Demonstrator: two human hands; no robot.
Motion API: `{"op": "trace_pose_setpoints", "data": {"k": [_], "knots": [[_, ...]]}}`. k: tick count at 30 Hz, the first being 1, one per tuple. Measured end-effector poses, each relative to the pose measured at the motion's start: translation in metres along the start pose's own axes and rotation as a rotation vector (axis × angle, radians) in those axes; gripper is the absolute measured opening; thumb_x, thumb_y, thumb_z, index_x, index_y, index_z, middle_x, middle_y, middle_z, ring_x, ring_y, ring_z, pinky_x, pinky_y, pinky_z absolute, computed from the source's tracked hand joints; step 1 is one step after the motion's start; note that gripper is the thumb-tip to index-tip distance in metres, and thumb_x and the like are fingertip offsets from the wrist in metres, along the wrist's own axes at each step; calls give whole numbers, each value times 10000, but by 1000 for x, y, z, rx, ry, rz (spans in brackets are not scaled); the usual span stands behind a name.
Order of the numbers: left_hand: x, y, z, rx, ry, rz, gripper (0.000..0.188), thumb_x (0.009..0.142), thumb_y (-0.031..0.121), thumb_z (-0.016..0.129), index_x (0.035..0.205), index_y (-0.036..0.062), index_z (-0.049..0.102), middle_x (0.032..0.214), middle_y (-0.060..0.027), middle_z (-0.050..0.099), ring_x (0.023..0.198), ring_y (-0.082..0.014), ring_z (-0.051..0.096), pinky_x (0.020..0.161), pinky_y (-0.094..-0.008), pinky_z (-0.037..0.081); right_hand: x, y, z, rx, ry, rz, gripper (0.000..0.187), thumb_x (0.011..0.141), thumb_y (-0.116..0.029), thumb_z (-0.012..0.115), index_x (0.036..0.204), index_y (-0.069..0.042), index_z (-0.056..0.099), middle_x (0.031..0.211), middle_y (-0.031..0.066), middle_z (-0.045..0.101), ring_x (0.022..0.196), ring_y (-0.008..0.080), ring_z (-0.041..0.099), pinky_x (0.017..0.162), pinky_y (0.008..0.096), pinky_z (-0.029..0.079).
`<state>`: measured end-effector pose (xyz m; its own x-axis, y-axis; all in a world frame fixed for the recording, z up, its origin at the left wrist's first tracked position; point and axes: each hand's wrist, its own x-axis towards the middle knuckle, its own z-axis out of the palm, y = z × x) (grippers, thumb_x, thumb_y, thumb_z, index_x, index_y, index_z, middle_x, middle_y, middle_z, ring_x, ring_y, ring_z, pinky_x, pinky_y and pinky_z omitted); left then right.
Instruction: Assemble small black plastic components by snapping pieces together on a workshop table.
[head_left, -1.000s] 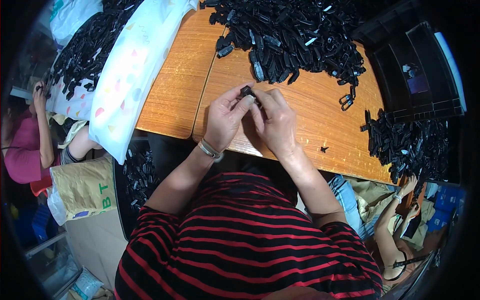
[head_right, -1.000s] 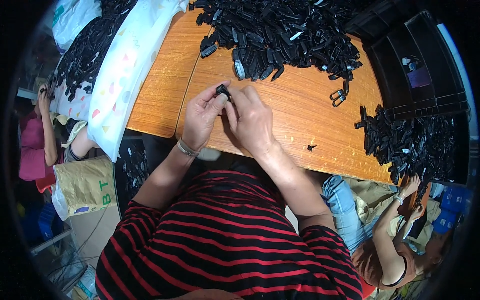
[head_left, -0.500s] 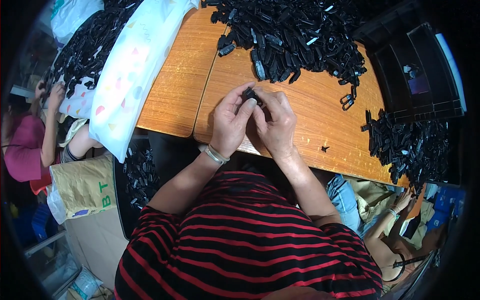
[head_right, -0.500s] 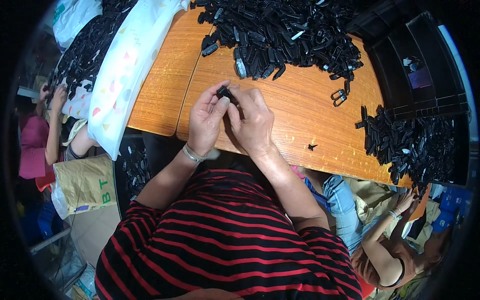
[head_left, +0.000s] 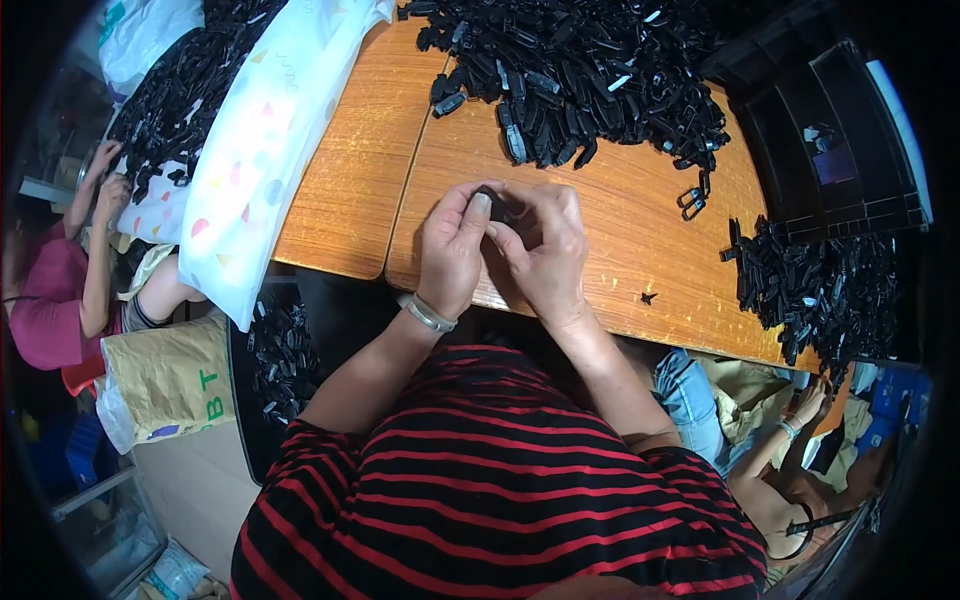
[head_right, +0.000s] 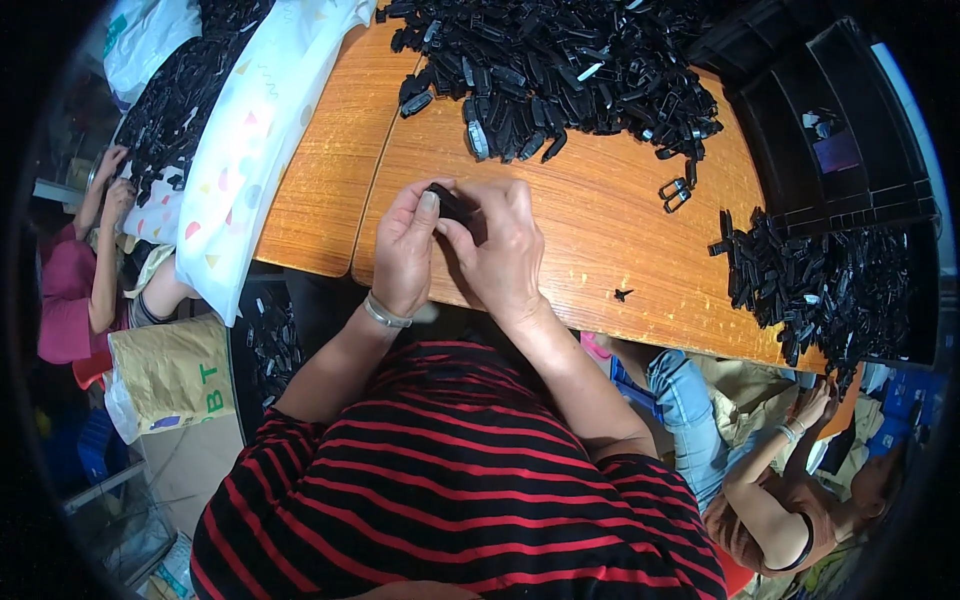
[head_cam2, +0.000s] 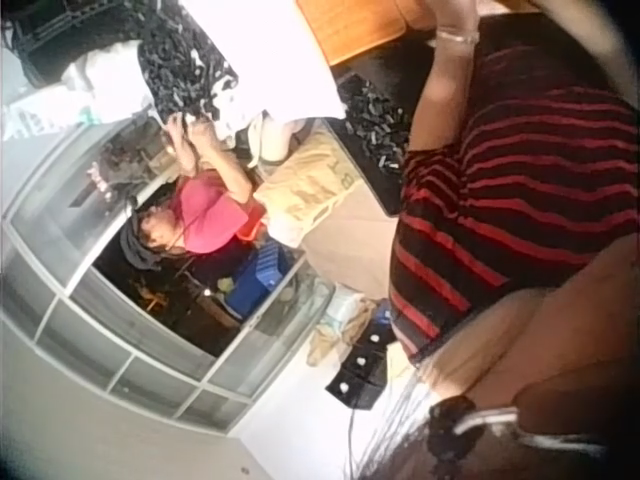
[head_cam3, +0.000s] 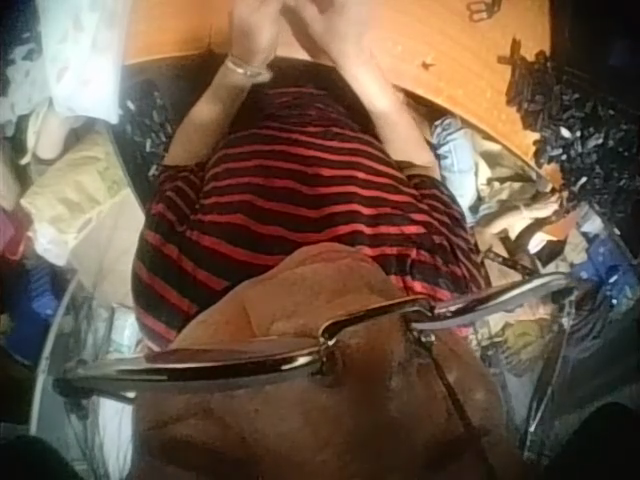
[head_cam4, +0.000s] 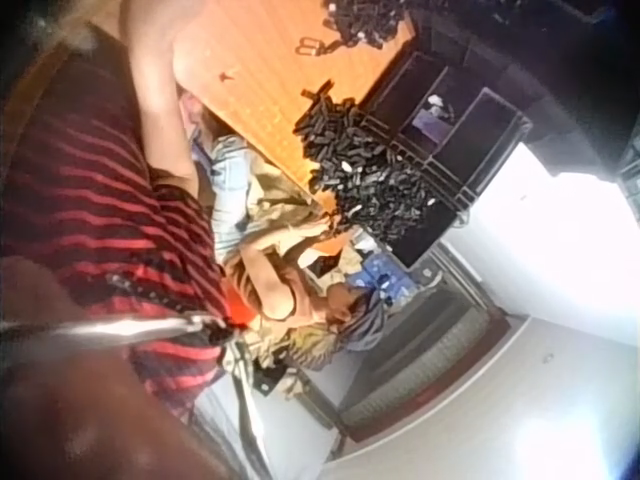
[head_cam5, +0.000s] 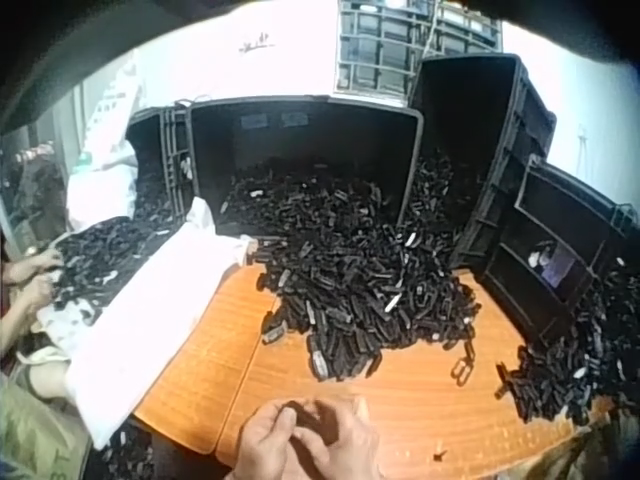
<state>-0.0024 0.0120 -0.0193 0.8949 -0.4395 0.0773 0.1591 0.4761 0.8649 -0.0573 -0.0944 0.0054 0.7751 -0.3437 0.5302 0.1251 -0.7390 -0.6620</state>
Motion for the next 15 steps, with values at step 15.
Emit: {"op": "trace_pose_setpoints", "data": {"k": [15], "knots": [[14,10,-2,-86,-198,-138,233,1030,199,461,977,4,577,805,-38,610,734,-92,567,704,-221,473,-5,14,0,332,-242,192,417,790,-84,749,1175,11,621,959,100,612,857,193,579,783,306,479]]}}
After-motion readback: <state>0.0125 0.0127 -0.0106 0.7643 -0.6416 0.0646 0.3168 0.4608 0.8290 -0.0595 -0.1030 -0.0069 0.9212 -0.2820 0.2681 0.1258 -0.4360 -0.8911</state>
